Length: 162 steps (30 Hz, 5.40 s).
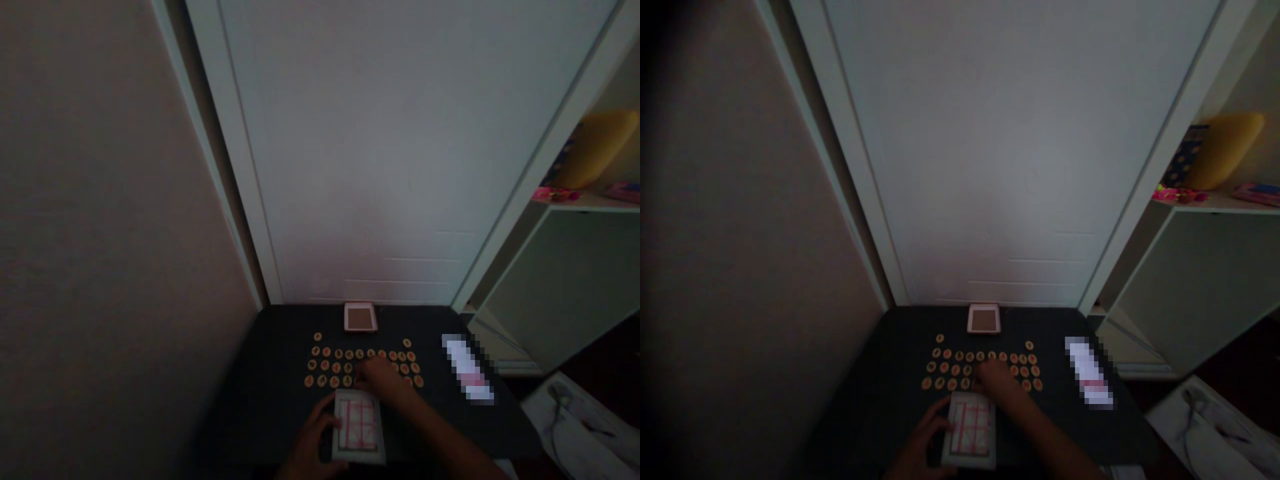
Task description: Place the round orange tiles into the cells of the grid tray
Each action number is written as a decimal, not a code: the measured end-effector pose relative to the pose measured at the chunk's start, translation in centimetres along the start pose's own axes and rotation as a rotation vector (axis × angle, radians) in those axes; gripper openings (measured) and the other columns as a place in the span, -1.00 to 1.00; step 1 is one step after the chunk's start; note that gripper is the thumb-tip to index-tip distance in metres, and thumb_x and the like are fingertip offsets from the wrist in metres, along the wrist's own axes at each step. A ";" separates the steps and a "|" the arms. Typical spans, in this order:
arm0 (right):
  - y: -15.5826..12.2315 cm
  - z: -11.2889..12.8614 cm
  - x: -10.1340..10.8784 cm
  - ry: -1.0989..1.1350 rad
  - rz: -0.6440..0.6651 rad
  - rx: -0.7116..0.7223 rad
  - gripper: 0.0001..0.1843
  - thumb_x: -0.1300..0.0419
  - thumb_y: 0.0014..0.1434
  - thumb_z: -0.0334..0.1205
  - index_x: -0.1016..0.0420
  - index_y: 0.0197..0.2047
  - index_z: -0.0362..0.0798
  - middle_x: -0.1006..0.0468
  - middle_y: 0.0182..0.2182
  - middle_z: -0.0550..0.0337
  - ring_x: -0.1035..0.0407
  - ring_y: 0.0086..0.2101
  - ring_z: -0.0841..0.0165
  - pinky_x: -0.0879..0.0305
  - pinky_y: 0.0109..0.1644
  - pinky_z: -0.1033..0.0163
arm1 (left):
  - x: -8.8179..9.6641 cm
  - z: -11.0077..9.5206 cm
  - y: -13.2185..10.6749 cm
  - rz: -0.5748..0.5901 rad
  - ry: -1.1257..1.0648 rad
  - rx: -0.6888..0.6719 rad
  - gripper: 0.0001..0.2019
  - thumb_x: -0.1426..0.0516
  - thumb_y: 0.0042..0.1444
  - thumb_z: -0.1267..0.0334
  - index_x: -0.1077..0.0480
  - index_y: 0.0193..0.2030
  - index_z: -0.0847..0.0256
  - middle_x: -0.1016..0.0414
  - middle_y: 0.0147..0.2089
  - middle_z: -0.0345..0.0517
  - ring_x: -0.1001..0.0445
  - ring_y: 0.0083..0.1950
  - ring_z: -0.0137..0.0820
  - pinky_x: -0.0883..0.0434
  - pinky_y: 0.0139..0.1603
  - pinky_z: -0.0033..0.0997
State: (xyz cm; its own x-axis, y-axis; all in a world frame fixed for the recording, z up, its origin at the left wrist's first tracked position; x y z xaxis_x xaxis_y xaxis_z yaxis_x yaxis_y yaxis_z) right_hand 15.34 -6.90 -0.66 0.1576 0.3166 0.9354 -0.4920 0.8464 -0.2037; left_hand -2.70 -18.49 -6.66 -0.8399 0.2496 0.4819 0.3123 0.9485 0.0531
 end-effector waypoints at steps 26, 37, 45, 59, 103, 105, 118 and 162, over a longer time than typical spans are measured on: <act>-0.9 -3.0 2.4 0.527 -0.207 0.081 -0.74 -0.28 0.09 -0.27 -0.49 -0.10 -0.05 -0.66 -0.32 0.22 -0.54 -0.36 0.39 -0.39 -0.33 0.39 | 0.4 -1.1 0.2 0.012 -0.028 0.036 -0.59 -0.43 -0.20 0.26 -0.50 -0.16 0.10 -0.12 0.45 0.05 -0.12 0.43 0.09 -0.17 0.34 0.05; -1.2 -5.5 4.8 0.816 -0.340 0.146 -0.65 -0.32 0.11 -0.11 -0.56 -0.05 -0.06 -0.63 -0.23 0.12 -0.54 -0.26 0.31 -0.51 -0.14 0.20 | 2.8 -1.8 0.7 -0.114 -0.025 0.104 -0.73 -0.27 0.11 0.08 -0.49 -0.09 0.09 -0.15 0.45 0.02 -0.43 0.17 -0.09 -0.44 0.03 -0.19; -1.4 -4.8 6.1 0.775 -0.461 0.177 -0.64 -0.26 0.18 -0.03 -0.54 -0.02 -0.04 -0.61 -0.18 0.12 -0.52 -0.22 0.34 -0.49 -0.07 0.19 | 2.9 -3.6 7.3 -0.084 -0.663 0.145 -0.50 -0.12 0.24 -0.15 -0.45 0.14 0.17 -0.49 0.21 0.11 -0.40 0.27 -0.05 -0.28 0.30 0.03; -2.3 -1.5 6.0 0.493 -0.589 0.318 -0.74 -0.23 0.26 -0.21 -0.53 0.02 0.04 -0.60 -0.11 0.08 -0.42 -0.06 0.23 -0.33 0.08 0.13 | -0.1 -6.1 13.2 0.166 -1.141 0.117 -0.66 -0.24 0.24 0.11 -0.50 0.05 0.28 -0.56 0.11 0.12 -0.46 0.22 -0.08 -0.23 0.34 0.02; -3.1 -4.3 2.7 0.851 -0.394 0.211 -0.56 -0.30 0.16 0.07 -0.61 0.03 0.04 -0.65 -0.10 0.05 -0.53 -0.14 0.19 -0.43 -0.02 0.13 | -1.0 -5.7 12.0 0.088 -0.874 0.251 -0.50 -0.37 0.03 0.00 -0.55 0.01 0.33 -0.62 0.01 0.20 -0.59 0.02 -0.12 -0.49 0.04 -0.20; -3.7 -4.6 2.8 0.831 -0.392 0.205 -0.57 -0.29 0.17 0.09 -0.62 0.03 0.05 -0.67 -0.11 0.06 -0.53 -0.14 0.18 -0.43 -0.01 0.11 | -1.3 -5.9 12.0 0.102 -0.859 0.250 -0.50 -0.37 0.02 -0.02 -0.56 -0.02 0.34 -0.63 -0.01 0.20 -0.59 0.02 -0.11 -0.49 0.04 -0.19; -5.3 -6.9 3.2 1.015 -0.298 0.045 -0.41 -0.37 0.03 0.13 -0.60 0.05 -0.02 -0.70 -0.15 0.04 -0.58 -0.17 0.12 -0.51 -0.08 0.09 | -1.5 -6.1 10.9 0.094 -0.755 0.262 -0.51 -0.32 0.06 -0.08 -0.56 -0.08 0.33 -0.66 -0.07 0.20 -0.62 -0.03 -0.10 -0.49 0.05 -0.13; -2.0 1.9 -7.3 0.802 -0.406 -0.143 -0.91 -0.23 0.08 -0.26 -0.39 -0.42 -0.01 -0.53 -0.51 0.27 -0.44 -0.43 0.34 -0.25 -0.35 0.33 | 1.5 0.7 3.9 0.075 -0.048 0.206 -0.82 -0.27 0.02 0.20 -0.47 -0.26 0.22 -0.47 -0.40 -0.25 -0.38 -0.36 -0.42 -0.27 -0.31 -0.50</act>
State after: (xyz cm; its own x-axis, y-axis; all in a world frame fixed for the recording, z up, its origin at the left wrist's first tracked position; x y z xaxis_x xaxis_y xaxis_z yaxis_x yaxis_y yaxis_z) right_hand 13.59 -11.72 -6.58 0.8701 0.1402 0.4726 -0.1661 0.9860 0.0131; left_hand -3.02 -14.25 -6.34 -0.8395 0.3250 0.4355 0.2811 0.9456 -0.1637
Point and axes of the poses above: each hand's wrist, its own y-axis towards the middle knuckle, its own x-axis out of the back of the hand, z = x × y, the point moved 5 cm from there along y, towards the middle knuckle
